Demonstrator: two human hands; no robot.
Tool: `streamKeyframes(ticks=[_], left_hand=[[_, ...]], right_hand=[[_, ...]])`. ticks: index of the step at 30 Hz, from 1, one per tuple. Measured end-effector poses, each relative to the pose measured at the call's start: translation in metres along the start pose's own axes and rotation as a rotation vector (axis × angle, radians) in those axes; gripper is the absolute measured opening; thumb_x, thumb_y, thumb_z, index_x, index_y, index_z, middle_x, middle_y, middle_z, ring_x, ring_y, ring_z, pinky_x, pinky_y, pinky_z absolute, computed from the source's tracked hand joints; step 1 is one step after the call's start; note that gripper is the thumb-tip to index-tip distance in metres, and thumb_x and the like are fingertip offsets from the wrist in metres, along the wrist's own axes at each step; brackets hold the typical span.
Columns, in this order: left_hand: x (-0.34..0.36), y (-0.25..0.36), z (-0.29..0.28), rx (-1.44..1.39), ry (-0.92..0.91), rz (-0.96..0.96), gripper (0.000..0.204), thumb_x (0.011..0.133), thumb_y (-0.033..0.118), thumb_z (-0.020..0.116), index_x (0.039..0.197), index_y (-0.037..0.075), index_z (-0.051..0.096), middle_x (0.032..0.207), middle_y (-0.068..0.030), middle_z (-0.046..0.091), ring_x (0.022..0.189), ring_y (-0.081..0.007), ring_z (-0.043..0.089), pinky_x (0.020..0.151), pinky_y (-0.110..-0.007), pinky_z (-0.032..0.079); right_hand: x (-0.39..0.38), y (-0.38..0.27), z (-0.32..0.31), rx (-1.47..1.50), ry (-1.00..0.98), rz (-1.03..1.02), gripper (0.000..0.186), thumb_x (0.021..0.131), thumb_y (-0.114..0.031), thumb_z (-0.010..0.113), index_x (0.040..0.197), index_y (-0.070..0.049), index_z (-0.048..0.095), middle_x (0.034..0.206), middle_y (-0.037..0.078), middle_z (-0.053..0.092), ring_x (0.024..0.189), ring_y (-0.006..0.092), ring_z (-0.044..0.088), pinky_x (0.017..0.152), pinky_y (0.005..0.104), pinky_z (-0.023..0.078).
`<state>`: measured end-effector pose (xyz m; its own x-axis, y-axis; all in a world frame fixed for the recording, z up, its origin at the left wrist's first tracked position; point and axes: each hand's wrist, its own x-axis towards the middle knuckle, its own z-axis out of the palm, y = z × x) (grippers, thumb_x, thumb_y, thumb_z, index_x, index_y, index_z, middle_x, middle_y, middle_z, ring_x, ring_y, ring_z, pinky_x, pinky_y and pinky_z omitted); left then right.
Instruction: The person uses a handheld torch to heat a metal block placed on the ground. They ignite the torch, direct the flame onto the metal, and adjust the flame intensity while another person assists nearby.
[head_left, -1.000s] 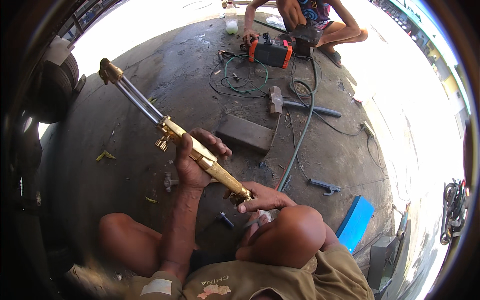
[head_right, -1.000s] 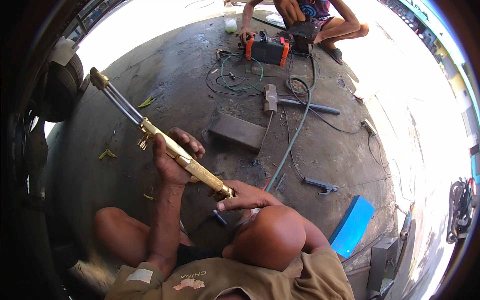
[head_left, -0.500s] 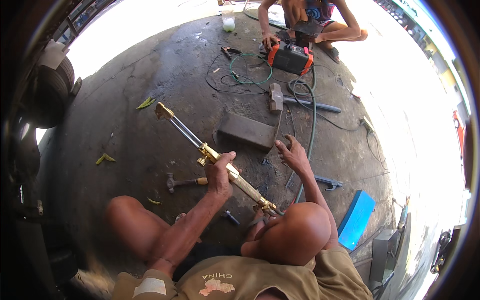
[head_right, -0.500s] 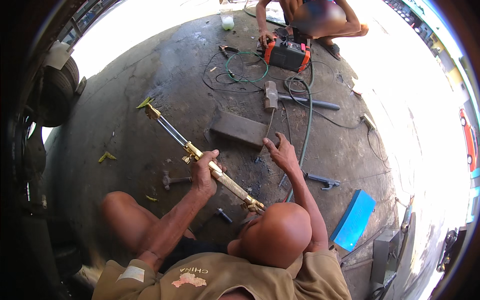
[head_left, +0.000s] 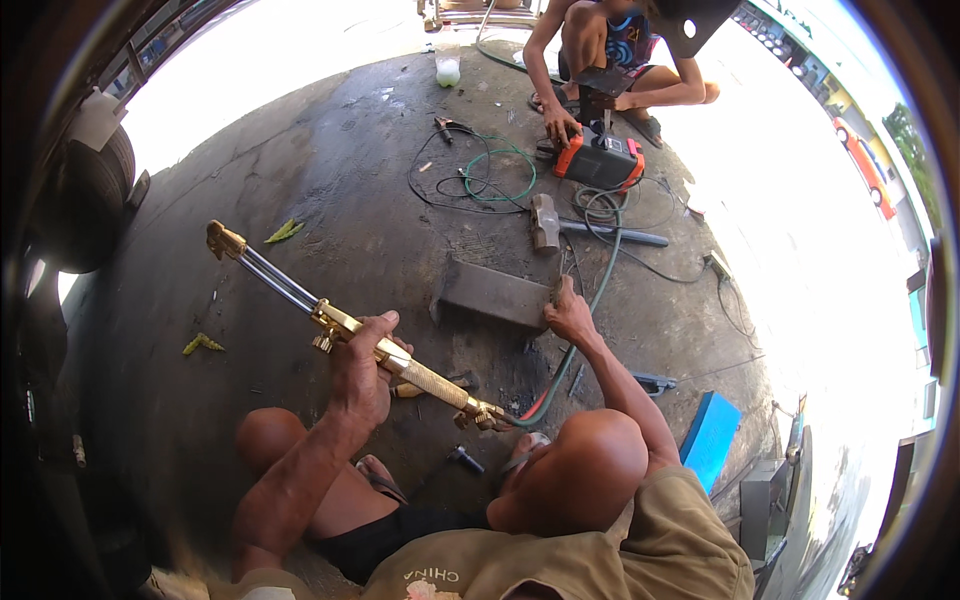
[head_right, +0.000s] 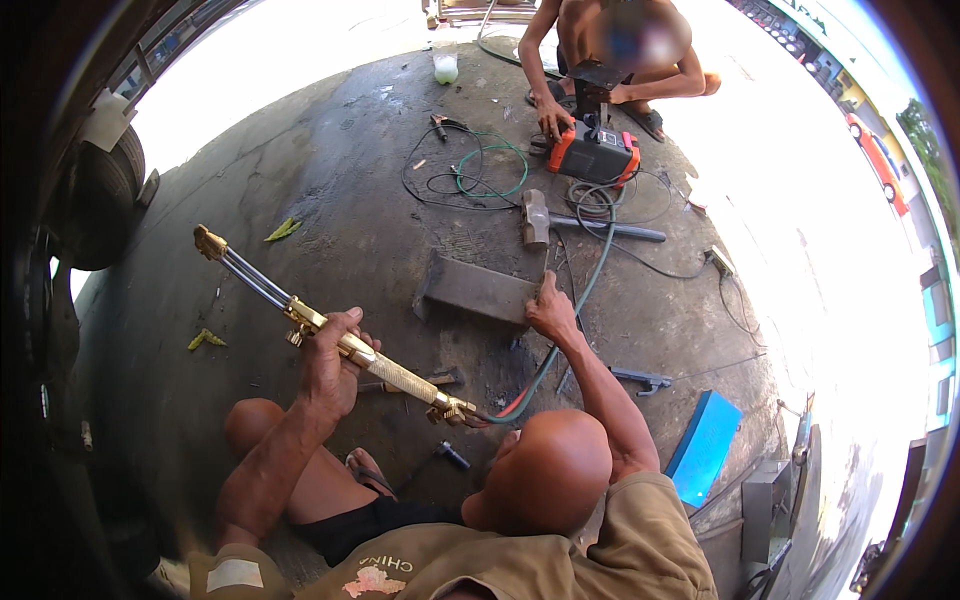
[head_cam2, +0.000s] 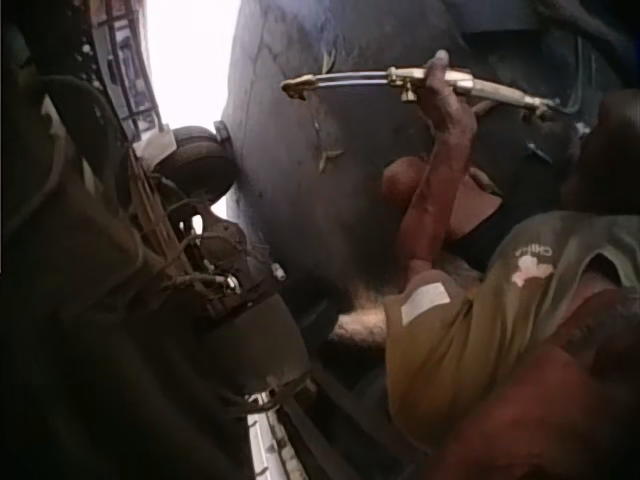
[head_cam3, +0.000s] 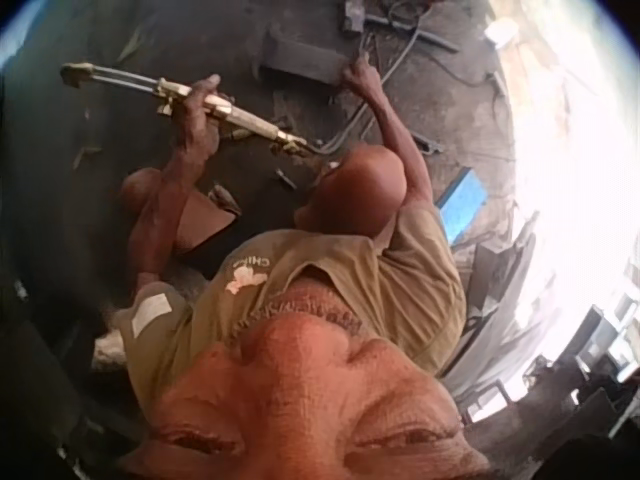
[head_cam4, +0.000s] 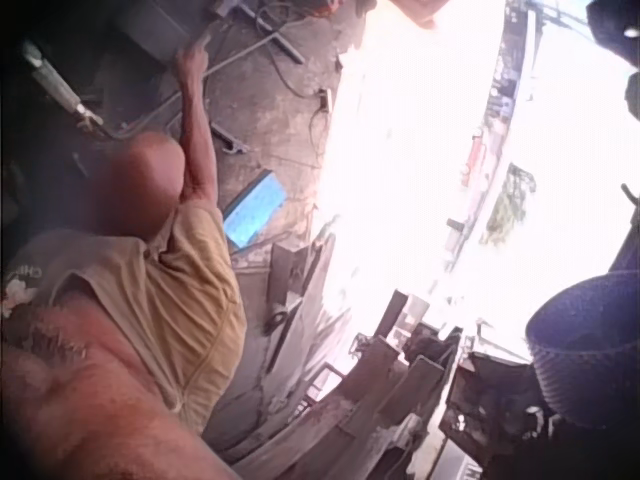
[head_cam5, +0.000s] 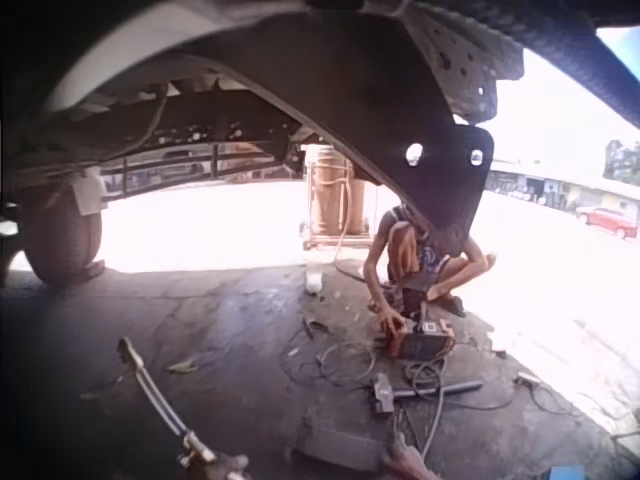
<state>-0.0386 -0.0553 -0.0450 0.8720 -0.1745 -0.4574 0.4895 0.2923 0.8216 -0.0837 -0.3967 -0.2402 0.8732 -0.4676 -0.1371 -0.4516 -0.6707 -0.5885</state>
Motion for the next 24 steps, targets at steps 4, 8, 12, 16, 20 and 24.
streamKeyframes(ticks=[4, 8, 12, 16, 20, 24], left_hand=[[0.006, -0.007, -0.001, -0.039, -0.032, -0.077, 0.017, 0.086, 0.018, 0.072, 0.083, 0.014, 0.056, 0.079, 0.0011, 0.052, 0.074, -0.0132, 0.058, 0.080, -0.038, 0.055], [0.009, -0.022, -0.006, -0.121, -0.013, -0.148, 0.017, 0.087, 0.017, 0.072, 0.085, 0.014, 0.056, 0.079, 0.0008, 0.052, 0.074, -0.0134, 0.058, 0.080, -0.038, 0.055], [0.014, -0.024, -0.007, -0.159, 0.003, -0.195, 0.018, 0.087, 0.019, 0.074, 0.085, 0.013, 0.057, 0.076, 0.0001, 0.053, 0.072, -0.0138, 0.059, 0.079, -0.038, 0.055], [0.015, -0.022, -0.010, -0.199, -0.014, -0.181, 0.019, 0.087, 0.019, 0.075, 0.085, 0.013, 0.057, 0.075, -0.0003, 0.054, 0.070, -0.0140, 0.059, 0.078, -0.038, 0.055], [0.014, -0.021, -0.018, -0.218, -0.011, -0.172, 0.019, 0.087, 0.019, 0.075, 0.085, 0.014, 0.057, 0.076, -0.0007, 0.055, 0.069, -0.0140, 0.059, 0.078, -0.037, 0.055], [0.012, -0.019, -0.021, -0.212, -0.009, -0.146, 0.019, 0.087, 0.019, 0.075, 0.086, 0.014, 0.057, 0.077, -0.0008, 0.055, 0.071, -0.0140, 0.060, 0.079, -0.037, 0.054]], right_hand=[[-0.012, 0.005, -0.029, -0.128, -0.070, 0.084, 0.062, 0.089, -0.035, 0.063, 0.134, 0.000, 0.039, 0.101, 0.035, 0.067, 0.100, 0.0519, 0.065, 0.089, 0.0559, 0.051], [0.015, -0.039, -0.107, -0.299, 0.006, 0.106, 0.081, 0.089, -0.057, 0.066, 0.143, 0.000, 0.045, 0.118, 0.027, 0.068, 0.112, 0.0446, 0.064, 0.095, 0.0493, 0.051], [0.086, -0.102, -0.183, -0.028, 0.020, 0.003, 0.084, 0.092, -0.043, 0.070, 0.157, -0.008, 0.029, 0.095, 0.018, 0.070, 0.085, 0.0284, 0.070, 0.075, 0.0410, 0.055], [0.138, -0.152, -0.222, 0.154, -0.093, 0.025, 0.093, 0.092, -0.028, 0.074, 0.162, -0.016, 0.013, 0.087, 0.012, 0.069, 0.067, 0.0171, 0.066, 0.056, 0.0314, 0.053], [0.176, -0.170, -0.219, 0.221, -0.122, 0.085, 0.077, 0.092, -0.029, 0.074, 0.150, -0.016, 0.026, 0.097, 0.009, 0.065, 0.072, 0.0180, 0.065, 0.062, 0.0330, 0.055], [0.194, -0.148, -0.164, 0.500, -0.066, 0.133, 0.048, 0.094, -0.032, 0.072, 0.128, -0.012, 0.044, 0.106, 0.007, 0.060, 0.080, 0.0214, 0.066, 0.073, 0.0367, 0.057]])
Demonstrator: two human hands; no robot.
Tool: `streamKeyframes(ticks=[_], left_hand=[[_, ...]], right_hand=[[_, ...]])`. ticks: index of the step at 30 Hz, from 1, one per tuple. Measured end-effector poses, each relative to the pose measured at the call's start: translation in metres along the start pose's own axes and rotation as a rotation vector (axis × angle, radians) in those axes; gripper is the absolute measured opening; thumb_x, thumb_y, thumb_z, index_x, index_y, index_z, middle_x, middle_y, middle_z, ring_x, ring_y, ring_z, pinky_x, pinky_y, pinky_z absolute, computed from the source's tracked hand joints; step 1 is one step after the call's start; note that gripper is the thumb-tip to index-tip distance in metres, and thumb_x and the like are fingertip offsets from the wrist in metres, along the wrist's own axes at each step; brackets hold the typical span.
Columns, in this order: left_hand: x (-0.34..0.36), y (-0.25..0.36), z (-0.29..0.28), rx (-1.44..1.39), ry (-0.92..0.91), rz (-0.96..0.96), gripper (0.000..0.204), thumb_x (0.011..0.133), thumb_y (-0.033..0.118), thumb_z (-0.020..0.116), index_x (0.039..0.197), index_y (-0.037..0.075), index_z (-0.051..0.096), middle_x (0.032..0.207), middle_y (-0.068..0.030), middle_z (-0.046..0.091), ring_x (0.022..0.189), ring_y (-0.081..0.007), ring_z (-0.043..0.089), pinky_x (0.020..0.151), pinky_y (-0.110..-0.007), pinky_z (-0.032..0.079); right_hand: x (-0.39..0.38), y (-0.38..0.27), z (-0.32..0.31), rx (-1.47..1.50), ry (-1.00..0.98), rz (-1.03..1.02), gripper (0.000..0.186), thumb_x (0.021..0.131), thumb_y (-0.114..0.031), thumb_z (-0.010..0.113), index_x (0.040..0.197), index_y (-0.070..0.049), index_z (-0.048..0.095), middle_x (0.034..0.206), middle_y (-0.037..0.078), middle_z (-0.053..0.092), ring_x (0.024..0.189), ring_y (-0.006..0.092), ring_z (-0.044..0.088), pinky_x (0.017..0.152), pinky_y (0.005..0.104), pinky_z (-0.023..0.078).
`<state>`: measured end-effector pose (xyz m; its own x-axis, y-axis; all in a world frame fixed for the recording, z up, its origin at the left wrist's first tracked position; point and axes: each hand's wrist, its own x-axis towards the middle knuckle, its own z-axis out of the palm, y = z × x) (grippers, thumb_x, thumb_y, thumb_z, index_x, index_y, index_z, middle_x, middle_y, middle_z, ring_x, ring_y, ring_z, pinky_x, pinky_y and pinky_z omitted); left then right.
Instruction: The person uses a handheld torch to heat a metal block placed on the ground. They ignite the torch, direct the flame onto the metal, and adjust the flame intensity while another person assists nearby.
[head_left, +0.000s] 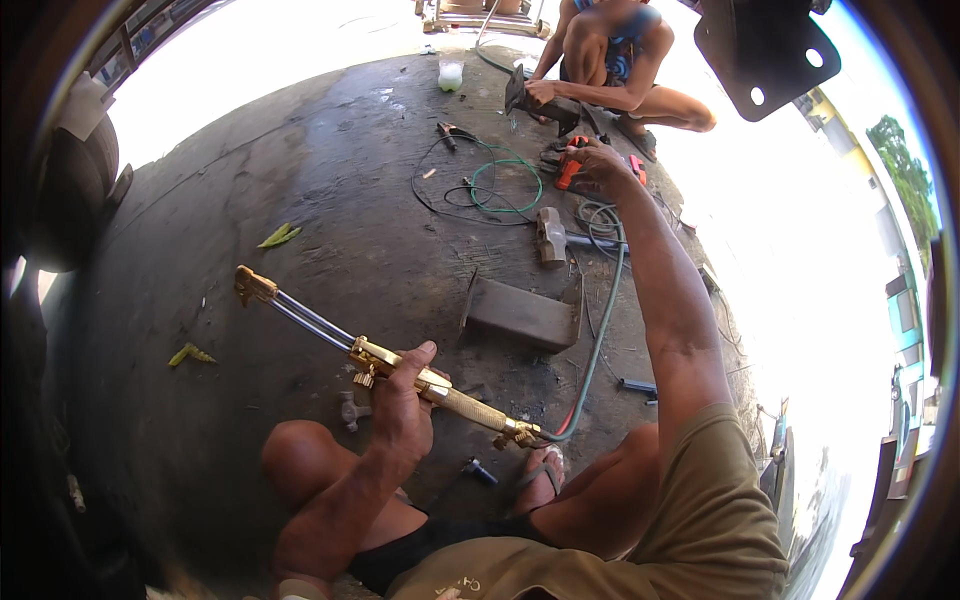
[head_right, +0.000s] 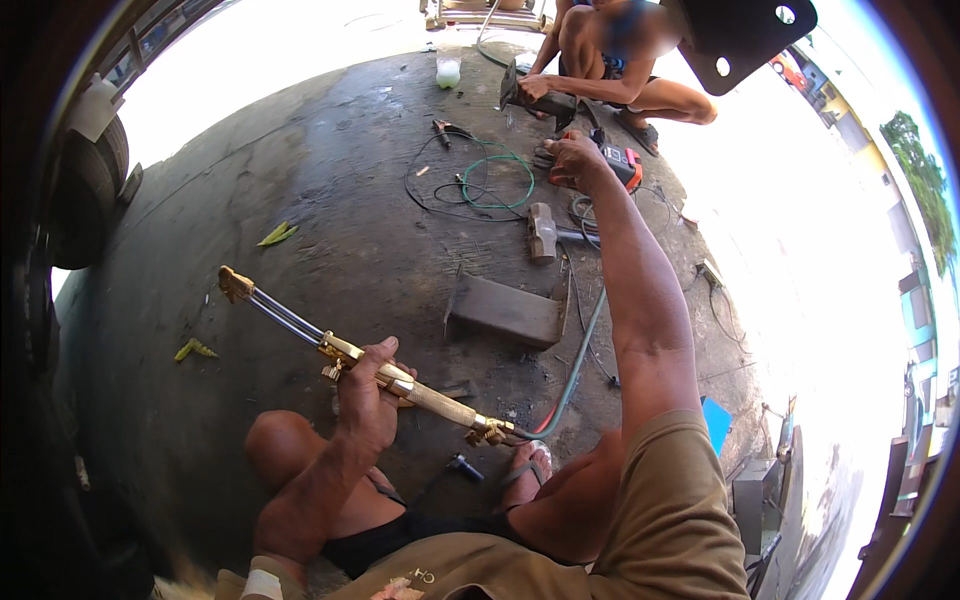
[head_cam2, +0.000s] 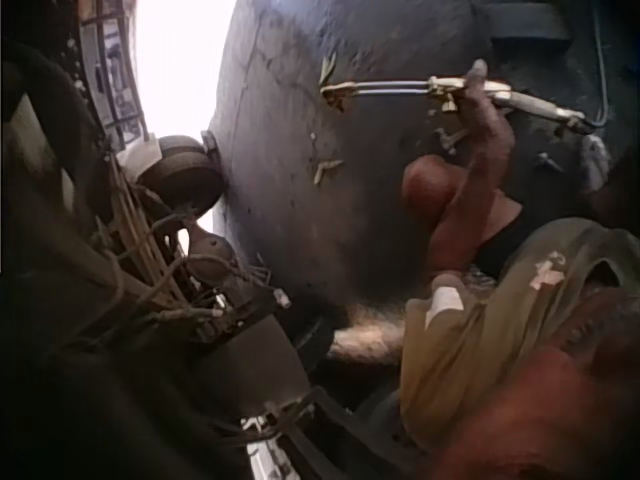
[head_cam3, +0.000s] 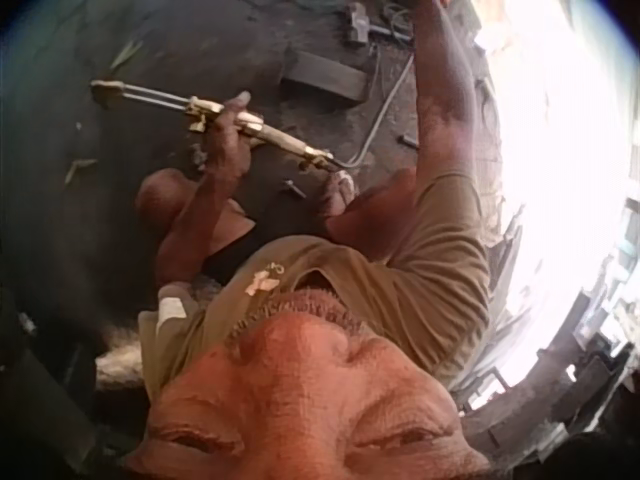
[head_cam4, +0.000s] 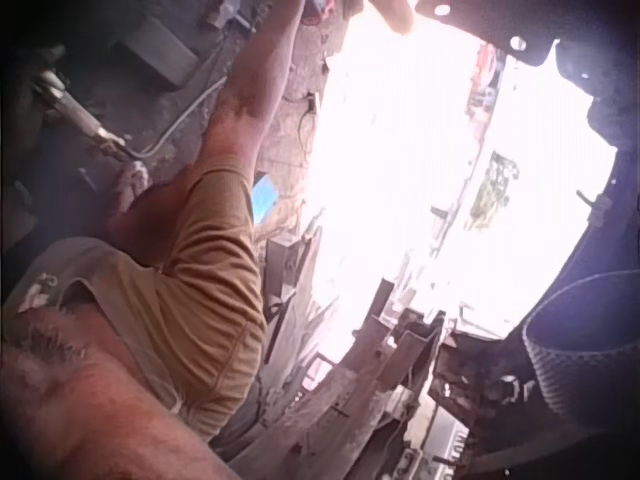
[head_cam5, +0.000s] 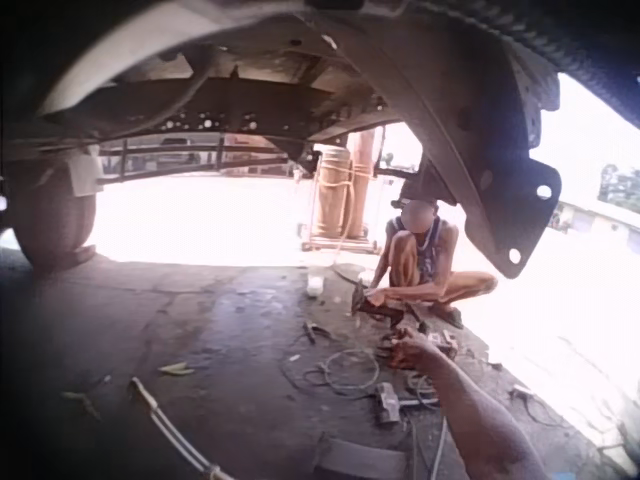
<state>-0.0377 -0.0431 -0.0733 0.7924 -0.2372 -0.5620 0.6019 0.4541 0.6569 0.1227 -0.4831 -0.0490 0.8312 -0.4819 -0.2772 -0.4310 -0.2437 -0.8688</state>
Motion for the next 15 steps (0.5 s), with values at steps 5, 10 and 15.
streamKeyframes(ticks=[5, 10, 15], left_hand=[[-0.012, 0.006, 0.001, 0.010, 0.006, 0.031, 0.020, 0.086, 0.019, 0.075, 0.085, 0.015, 0.056, 0.077, -0.0004, 0.055, 0.076, -0.0141, 0.060, 0.084, -0.038, 0.053], [-0.015, 0.006, -0.005, 0.004, 0.014, 0.076, 0.019, 0.086, 0.020, 0.075, 0.082, 0.015, 0.057, 0.078, 0.0005, 0.054, 0.076, -0.0143, 0.060, 0.084, -0.039, 0.053], [-0.020, 0.011, -0.005, 0.001, 0.066, 0.087, 0.019, 0.086, 0.020, 0.075, 0.080, 0.015, 0.057, 0.077, 0.0011, 0.054, 0.076, -0.0137, 0.059, 0.084, -0.039, 0.053]], right_hand=[[-0.006, 0.026, 0.031, 0.200, -0.124, 0.101, 0.086, 0.095, -0.026, 0.071, 0.158, -0.020, 0.013, 0.105, 0.010, 0.067, 0.084, 0.0220, 0.068, 0.069, 0.0370, 0.056], [-0.005, 0.029, 0.046, 0.267, -0.240, 0.019, 0.104, 0.096, -0.026, 0.070, 0.160, -0.014, -0.011, 0.104, 0.014, 0.074, 0.081, 0.0211, 0.072, 0.067, 0.0357, 0.056], [-0.005, 0.022, 0.057, 0.296, -0.214, 0.022, 0.099, 0.096, -0.026, 0.070, 0.159, -0.011, -0.005, 0.099, 0.013, 0.074, 0.077, 0.0199, 0.072, 0.064, 0.0342, 0.056]])
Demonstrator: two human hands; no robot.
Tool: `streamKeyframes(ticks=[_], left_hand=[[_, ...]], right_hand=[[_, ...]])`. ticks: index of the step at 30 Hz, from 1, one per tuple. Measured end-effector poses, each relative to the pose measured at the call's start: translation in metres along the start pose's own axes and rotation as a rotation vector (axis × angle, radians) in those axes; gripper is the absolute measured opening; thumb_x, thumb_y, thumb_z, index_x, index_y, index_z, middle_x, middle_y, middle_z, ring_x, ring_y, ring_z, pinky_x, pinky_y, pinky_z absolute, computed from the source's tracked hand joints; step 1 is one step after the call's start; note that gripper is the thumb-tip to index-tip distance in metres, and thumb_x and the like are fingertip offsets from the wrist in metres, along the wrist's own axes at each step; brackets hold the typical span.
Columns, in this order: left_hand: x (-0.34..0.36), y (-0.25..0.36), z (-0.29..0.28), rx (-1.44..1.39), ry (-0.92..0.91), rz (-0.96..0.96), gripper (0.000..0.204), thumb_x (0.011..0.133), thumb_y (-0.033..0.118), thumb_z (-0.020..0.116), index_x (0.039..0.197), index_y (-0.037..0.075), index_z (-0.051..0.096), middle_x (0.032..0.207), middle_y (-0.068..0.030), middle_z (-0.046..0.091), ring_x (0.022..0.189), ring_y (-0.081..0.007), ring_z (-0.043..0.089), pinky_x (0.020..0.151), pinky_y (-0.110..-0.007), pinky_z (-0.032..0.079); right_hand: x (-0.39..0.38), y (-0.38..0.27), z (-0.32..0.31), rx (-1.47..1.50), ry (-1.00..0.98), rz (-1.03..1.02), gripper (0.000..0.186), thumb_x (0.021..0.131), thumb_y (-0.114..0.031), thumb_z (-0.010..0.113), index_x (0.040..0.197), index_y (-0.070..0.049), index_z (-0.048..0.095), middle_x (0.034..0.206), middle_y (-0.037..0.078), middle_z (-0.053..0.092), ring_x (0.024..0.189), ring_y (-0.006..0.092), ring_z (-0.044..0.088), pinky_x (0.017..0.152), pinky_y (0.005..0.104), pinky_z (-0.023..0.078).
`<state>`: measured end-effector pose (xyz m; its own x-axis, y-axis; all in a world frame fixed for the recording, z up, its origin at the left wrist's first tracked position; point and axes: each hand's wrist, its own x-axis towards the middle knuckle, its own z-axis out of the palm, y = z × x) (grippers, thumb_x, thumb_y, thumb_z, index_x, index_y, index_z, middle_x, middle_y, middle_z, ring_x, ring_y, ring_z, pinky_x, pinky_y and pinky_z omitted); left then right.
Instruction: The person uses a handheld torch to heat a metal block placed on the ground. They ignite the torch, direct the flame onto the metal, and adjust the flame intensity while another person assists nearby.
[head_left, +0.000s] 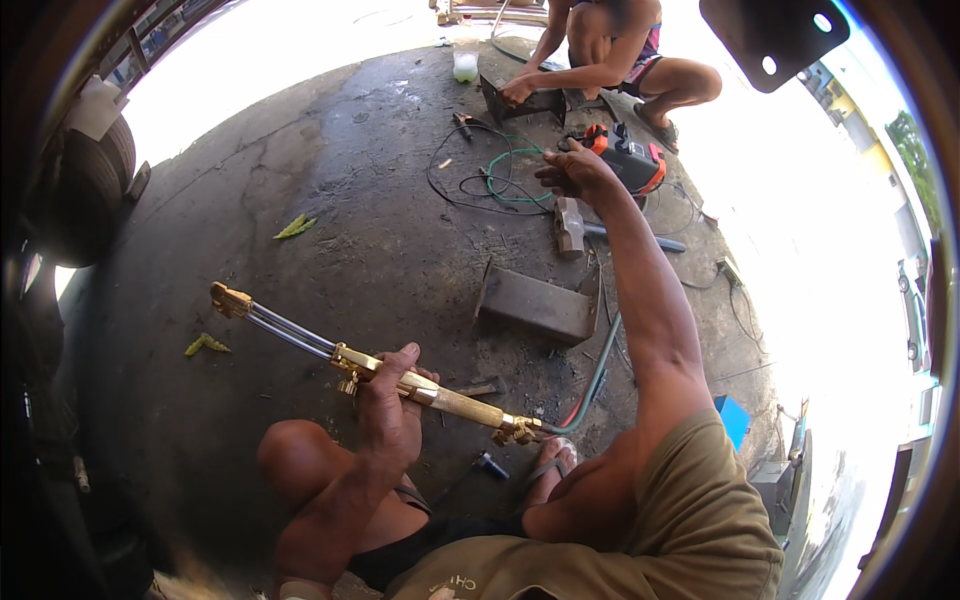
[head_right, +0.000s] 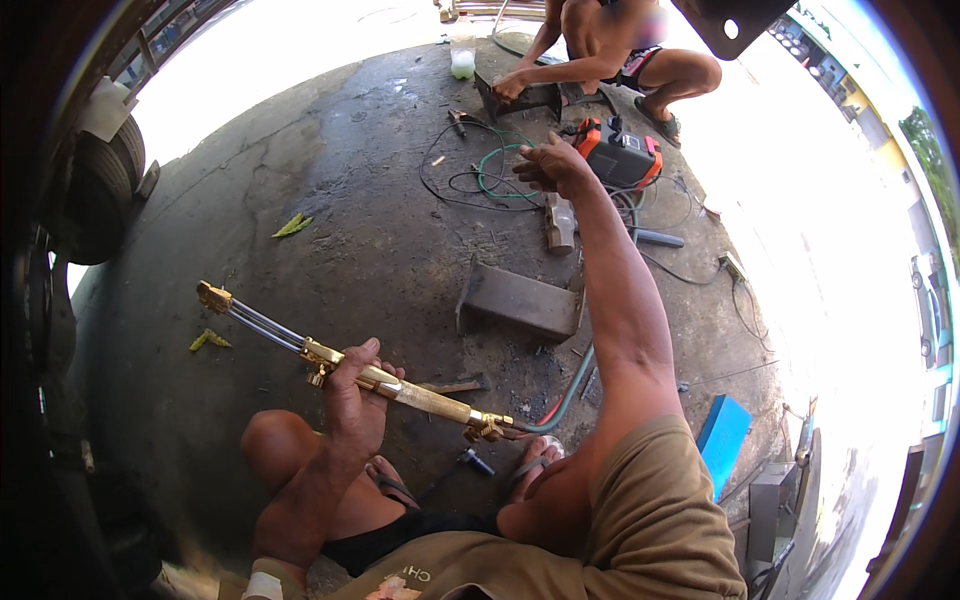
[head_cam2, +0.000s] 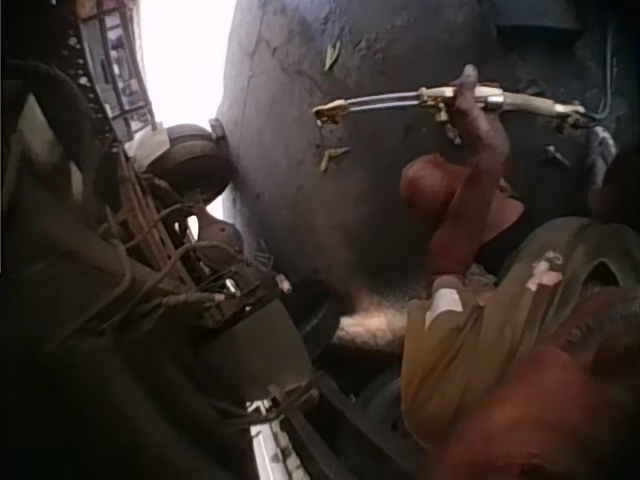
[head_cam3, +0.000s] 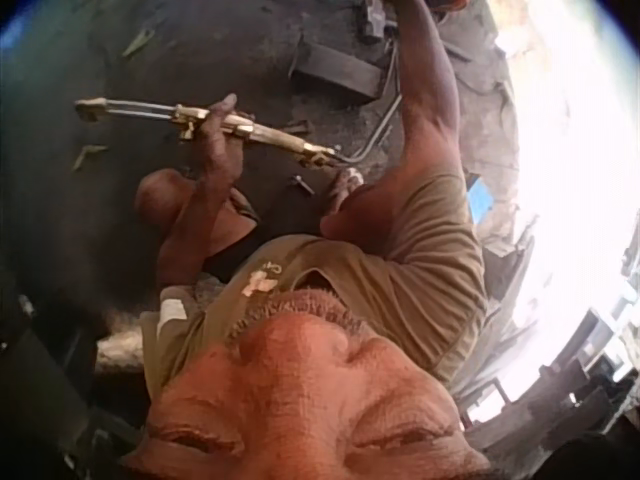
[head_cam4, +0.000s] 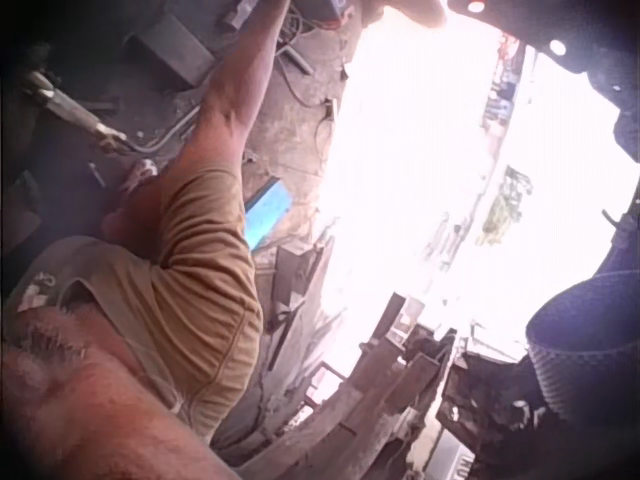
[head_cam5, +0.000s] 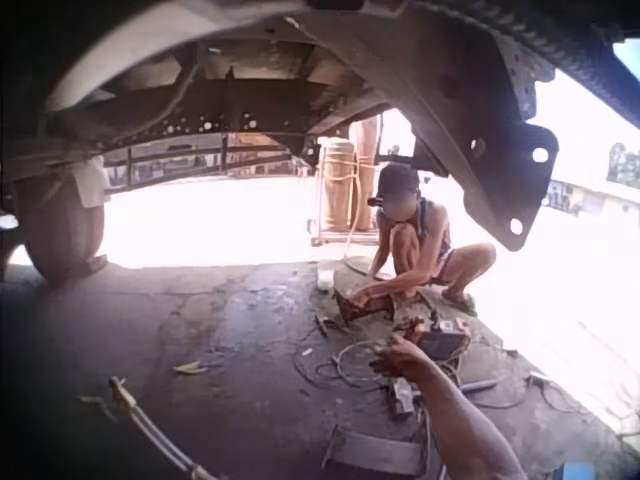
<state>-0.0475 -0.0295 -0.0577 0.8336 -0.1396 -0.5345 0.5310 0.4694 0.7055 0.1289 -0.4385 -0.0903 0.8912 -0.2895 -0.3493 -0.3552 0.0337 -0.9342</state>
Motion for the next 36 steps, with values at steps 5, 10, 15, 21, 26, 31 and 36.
streamKeyframes(ticks=[5, 10, 15, 21, 26, 31, 36], left_hand=[[0.001, 0.000, -0.003, 0.019, 0.002, -0.003, 0.019, 0.087, 0.020, 0.074, 0.081, 0.015, 0.057, 0.076, 0.0007, 0.054, 0.076, -0.0138, 0.059, 0.085, -0.039, 0.053], [0.001, -0.004, -0.004, 0.026, 0.020, -0.015, 0.018, 0.088, 0.020, 0.073, 0.082, 0.015, 0.057, 0.075, 0.0005, 0.054, 0.075, -0.0141, 0.059, 0.085, -0.039, 0.052], [0.003, -0.007, -0.005, 0.024, 0.000, -0.020, 0.016, 0.089, 0.018, 0.073, 0.084, 0.014, 0.058, 0.075, -0.0001, 0.055, 0.074, -0.0145, 0.060, 0.085, -0.040, 0.053], [0.003, -0.006, -0.006, 0.010, 0.004, -0.010, 0.016, 0.088, 0.018, 0.073, 0.084, 0.014, 0.058, 0.076, -0.0001, 0.056, 0.075, -0.0147, 0.060, 0.085, -0.040, 0.053], [0.002, -0.004, -0.005, -0.016, -0.003, -0.012, 0.017, 0.088, 0.018, 0.073, 0.083, 0.014, 0.058, 0.076, -0.0004, 0.055, 0.076, -0.0148, 0.060, 0.086, -0.040, 0.053], [-0.006, 0.004, -0.004, -0.031, 0.036, 0.010, 0.017, 0.088, 0.017, 0.073, 0.083, 0.013, 0.057, 0.077, -0.0007, 0.055, 0.077, -0.0145, 0.059, 0.087, -0.040, 0.053], [-0.007, 0.005, -0.011, -0.021, 0.022, 0.037, 0.016, 0.089, 0.017, 0.072, 0.083, 0.014, 0.057, 0.077, -0.0007, 0.055, 0.077, -0.0132, 0.060, 0.088, -0.040, 0.053]], right_hand=[[-0.002, -0.002, 0.003, 0.052, 0.075, -0.003, 0.062, 0.098, -0.027, 0.067, 0.145, -0.004, 0.034, 0.097, 0.011, 0.074, 0.075, 0.0173, 0.071, 0.061, 0.0306, 0.056], [0.003, -0.002, -0.001, 0.063, -0.013, 0.016, 0.024, 0.100, -0.027, 0.064, 0.110, -0.005, 0.059, 0.101, 0.008, 0.073, 0.074, 0.0151, 0.070, 0.059, 0.0274, 0.055], [0.014, 0.009, -0.007, 0.070, 0.010, 0.035, 0.029, 0.100, -0.030, 0.063, 0.113, -0.004, 0.061, 0.102, 0.007, 0.074, 0.076, 0.0142, 0.071, 0.060, 0.0283, 0.056], [0.005, 0.010, -0.004, 0.015, 0.085, 0.005, 0.046, 0.098, -0.030, 0.067, 0.132, -0.003, 0.050, 0.107, 0.009, 0.073, 0.077, 0.0156, 0.071, 0.060, 0.0301, 0.057], [0.009, 0.010, -0.011, -0.011, 0.070, -0.006, 0.066, 0.096, -0.031, 0.070, 0.147, -0.005, 0.036, 0.108, 0.011, 0.073, 0.079, 0.0174, 0.071, 0.061, 0.0302, 0.056], [0.005, -0.002, 0.004, -0.109, -0.022, -0.027, 0.052, 0.098, -0.034, 0.067, 0.139, -0.005, 0.052, 0.108, 0.010, 0.073, 0.080, 0.0160, 0.071, 0.062, 0.0292, 0.056], [0.004, -0.004, 0.019, -0.210, -0.046, -0.053, 0.042, 0.098, -0.035, 0.066, 0.126, -0.004, 0.063, 0.106, 0.009, 0.073, 0.079, 0.0158, 0.069, 0.062, 0.0286, 0.054]])
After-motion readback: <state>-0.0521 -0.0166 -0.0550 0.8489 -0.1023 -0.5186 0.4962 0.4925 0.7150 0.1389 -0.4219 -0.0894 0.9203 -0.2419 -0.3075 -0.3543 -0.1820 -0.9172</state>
